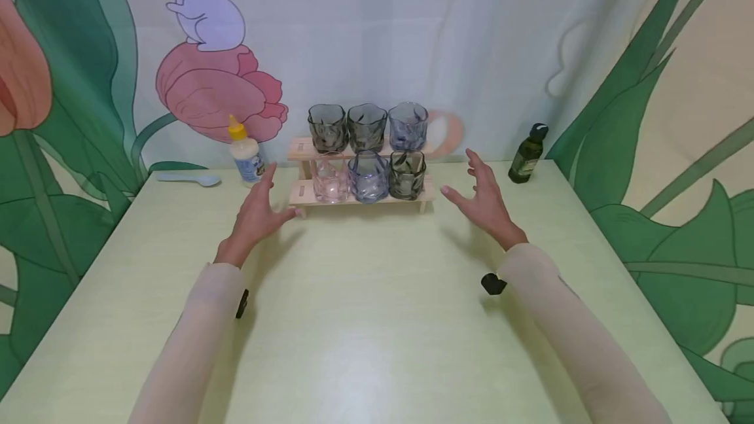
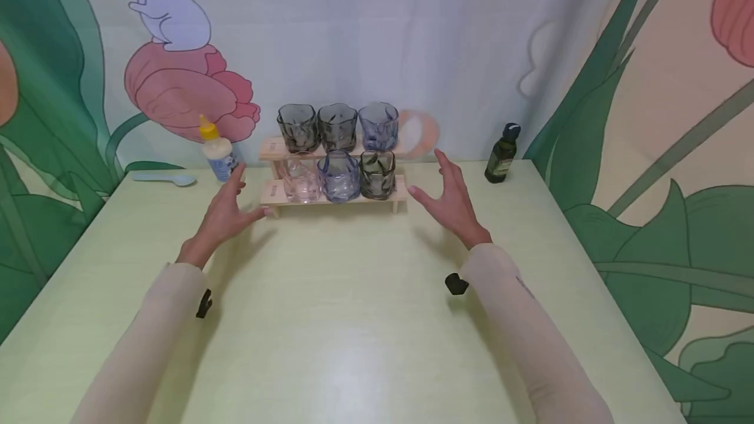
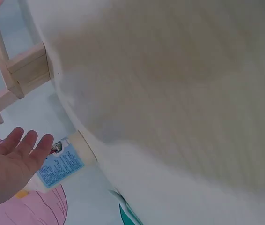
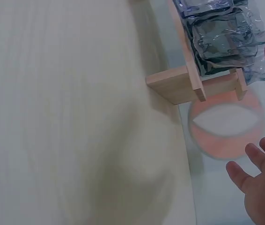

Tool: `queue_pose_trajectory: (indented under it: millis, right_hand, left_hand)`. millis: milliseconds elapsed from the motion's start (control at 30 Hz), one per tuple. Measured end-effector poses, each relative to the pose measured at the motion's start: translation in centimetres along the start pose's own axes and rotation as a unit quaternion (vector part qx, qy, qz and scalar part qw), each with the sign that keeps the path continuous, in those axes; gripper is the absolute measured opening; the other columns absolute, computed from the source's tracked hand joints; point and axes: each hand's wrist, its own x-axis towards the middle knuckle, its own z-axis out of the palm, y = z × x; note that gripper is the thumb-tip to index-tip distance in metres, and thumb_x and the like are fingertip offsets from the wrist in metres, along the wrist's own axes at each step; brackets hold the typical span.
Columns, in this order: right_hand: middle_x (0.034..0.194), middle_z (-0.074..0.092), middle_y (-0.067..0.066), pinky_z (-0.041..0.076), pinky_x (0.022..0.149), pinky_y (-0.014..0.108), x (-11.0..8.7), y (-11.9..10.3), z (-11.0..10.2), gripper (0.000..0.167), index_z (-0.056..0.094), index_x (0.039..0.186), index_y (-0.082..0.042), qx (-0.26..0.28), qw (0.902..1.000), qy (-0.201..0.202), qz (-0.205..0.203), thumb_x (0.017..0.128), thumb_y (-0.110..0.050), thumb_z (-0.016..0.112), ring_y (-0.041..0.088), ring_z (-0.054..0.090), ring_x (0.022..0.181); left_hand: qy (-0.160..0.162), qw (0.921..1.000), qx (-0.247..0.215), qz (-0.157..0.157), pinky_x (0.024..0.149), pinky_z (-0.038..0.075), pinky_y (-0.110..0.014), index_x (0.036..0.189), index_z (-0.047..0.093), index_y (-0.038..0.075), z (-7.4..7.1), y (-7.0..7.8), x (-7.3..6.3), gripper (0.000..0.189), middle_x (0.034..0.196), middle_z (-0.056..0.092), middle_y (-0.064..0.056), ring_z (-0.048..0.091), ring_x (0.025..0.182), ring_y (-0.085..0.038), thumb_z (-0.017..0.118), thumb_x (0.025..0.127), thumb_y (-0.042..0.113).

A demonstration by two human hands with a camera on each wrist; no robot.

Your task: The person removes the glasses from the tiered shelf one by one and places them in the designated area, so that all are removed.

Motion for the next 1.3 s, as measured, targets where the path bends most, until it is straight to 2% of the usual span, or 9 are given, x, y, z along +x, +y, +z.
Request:
queue_pose_trajectory:
  millis: [300, 567, 833, 1100, 1300]
  right_hand:
    - [0.151, 0.036, 0.021, 0.042, 0.106, 0.06, 2.9, -1.2, -0.5, 0.087, 0.015, 0.16, -0.031, 0.037, 0.9992, 0.012, 0.009, 0.092, -0.043, 0.069, 0.038, 0.043, 0.139]
    - [0.15, 0.039, 0.02, 0.042, 0.106, 0.058, 5.1, -2.8, -0.6, 0.087, 0.018, 0.16, -0.031, 0.05, 0.9987, 0.013, 0.006, 0.091, -0.042, 0.071, 0.035, 0.044, 0.138]
    - [0.153, 0.034, 0.02, 0.037, 0.11, 0.059, 7.1, -3.8, -0.1, 0.093, 0.016, 0.16, -0.03, 0.017, 0.9998, -0.011, 0.003, 0.088, -0.046, 0.072, 0.035, 0.038, 0.141]
    - [0.158, 0.028, 0.021, 0.036, 0.11, 0.061, 9.3, -5.2, 0.6, 0.097, 0.019, 0.16, -0.022, -0.01, 0.9994, -0.032, -0.012, 0.085, -0.041, 0.078, 0.04, 0.038, 0.141]
    - [0.16, 0.025, 0.017, 0.038, 0.109, 0.06, 10.2, -5.9, 1.2, 0.1, 0.016, 0.161, -0.026, -0.023, 0.9978, -0.062, -0.003, 0.084, -0.043, 0.078, 0.039, 0.035, 0.142]
  left_hand:
    - [0.014, 0.9989, -0.038, 0.021, 0.105, 0.041, -0.063, 0.161, 0.016, 0.022, 0.1, 0.3, 1.7, 0.097, 0.149, 0.042, -0.027, 0.048, 0.131, -0.045, 0.079, 0.086, 0.022]
    - [-0.012, 0.9987, -0.048, 0.012, 0.105, 0.043, -0.061, 0.161, 0.013, 0.026, 0.6, 0.6, 2.9, 0.1, 0.146, 0.043, -0.028, 0.048, 0.131, -0.045, 0.079, 0.086, 0.021]
    - [-0.024, 0.9982, -0.052, 0.015, 0.101, 0.046, -0.062, 0.161, 0.008, 0.027, 0.5, 0.8, 3.1, 0.104, 0.145, 0.045, -0.03, 0.053, 0.127, -0.047, 0.079, 0.086, 0.02]
    - [-0.045, 0.9977, -0.051, -0.004, 0.095, 0.051, -0.058, 0.161, 0.006, 0.032, 0.5, 0.6, 3.6, 0.103, 0.142, 0.048, -0.027, 0.057, 0.121, -0.045, 0.077, 0.087, 0.02]
    - [-0.059, 0.9969, -0.052, -0.009, 0.095, 0.052, -0.056, 0.161, 0.005, 0.031, 0.6, 0.4, 3.9, 0.104, 0.14, 0.048, -0.028, 0.059, 0.118, -0.045, 0.077, 0.088, 0.019]
